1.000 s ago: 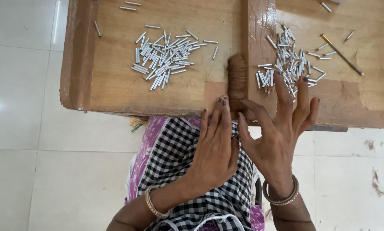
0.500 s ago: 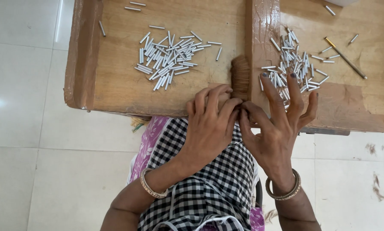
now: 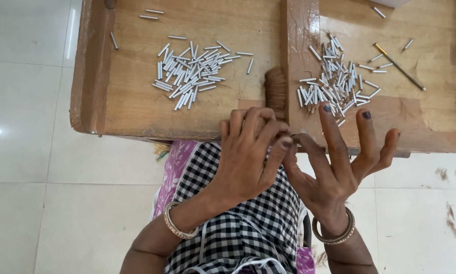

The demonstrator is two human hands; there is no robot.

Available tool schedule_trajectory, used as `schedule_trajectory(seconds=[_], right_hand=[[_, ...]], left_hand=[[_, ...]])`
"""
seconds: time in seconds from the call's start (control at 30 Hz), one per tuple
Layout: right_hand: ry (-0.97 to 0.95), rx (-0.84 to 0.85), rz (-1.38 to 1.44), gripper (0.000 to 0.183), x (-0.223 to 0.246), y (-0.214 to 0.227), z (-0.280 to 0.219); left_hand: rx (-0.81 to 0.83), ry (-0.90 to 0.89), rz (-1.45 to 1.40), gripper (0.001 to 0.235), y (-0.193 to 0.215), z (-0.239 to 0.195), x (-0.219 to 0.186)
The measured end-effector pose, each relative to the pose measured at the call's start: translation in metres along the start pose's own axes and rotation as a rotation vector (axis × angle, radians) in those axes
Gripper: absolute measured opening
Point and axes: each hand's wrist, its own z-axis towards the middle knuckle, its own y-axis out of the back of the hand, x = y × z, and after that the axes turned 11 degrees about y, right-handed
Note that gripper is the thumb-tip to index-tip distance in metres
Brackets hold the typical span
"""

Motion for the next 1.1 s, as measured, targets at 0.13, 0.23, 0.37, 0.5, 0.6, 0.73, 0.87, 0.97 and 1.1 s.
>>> schedule_trajectory(seconds=[0.13, 0.23, 0.37, 0.5, 0.6, 0.73, 0.87, 0.97, 1.1], right_hand=[[-0.017, 0.018, -0.095, 0.009, 0.012, 0.018, 0.03], [-0.234, 0.006, 0.415, 0.036, 0.017, 0.024, 0.045], [-0.386, -0.107, 0.683, 0.022, 0.013, 0.005, 0.019], [-0.282, -0.205, 0.576, 0.019, 0.013, 0.003, 0.016], [-0.124, -0.21, 0.456, 0.021, 0.013, 0.005, 0.016], [-0.171, -0.126, 0.573, 0.017, 0.015, 0.008, 0.017], [-0.243, -0.144, 0.826, 0.018, 0.019, -0.008, 0.008], [-0.255, -0.193, 0.72, 0.019, 0.02, -0.016, 0.006], [-0.251, -0.217, 0.694, 0.021, 0.025, -0.012, 0.015]], left_hand=[[-0.059, -0.022, 0.03, 0.014, -0.003, -0.005, 0.0], [-0.08, -0.016, 0.015, 0.011, 0.003, -0.008, -0.003], [-0.052, -0.022, -0.089, 0.015, 0.001, -0.014, 0.001], [0.138, 0.171, -0.419, 0.022, 0.011, -0.014, 0.008], [0.145, 0.221, -0.357, 0.018, 0.013, -0.011, 0.003], [0.084, 0.237, -0.411, 0.017, 0.006, -0.017, 0.014], [0.014, 0.161, -0.34, 0.012, 0.012, -0.019, 0.018], [-0.173, 0.072, -0.045, 0.013, 0.02, -0.008, 0.033], [-0.451, 0.131, 0.445, 0.01, 0.045, 0.022, 0.047]])
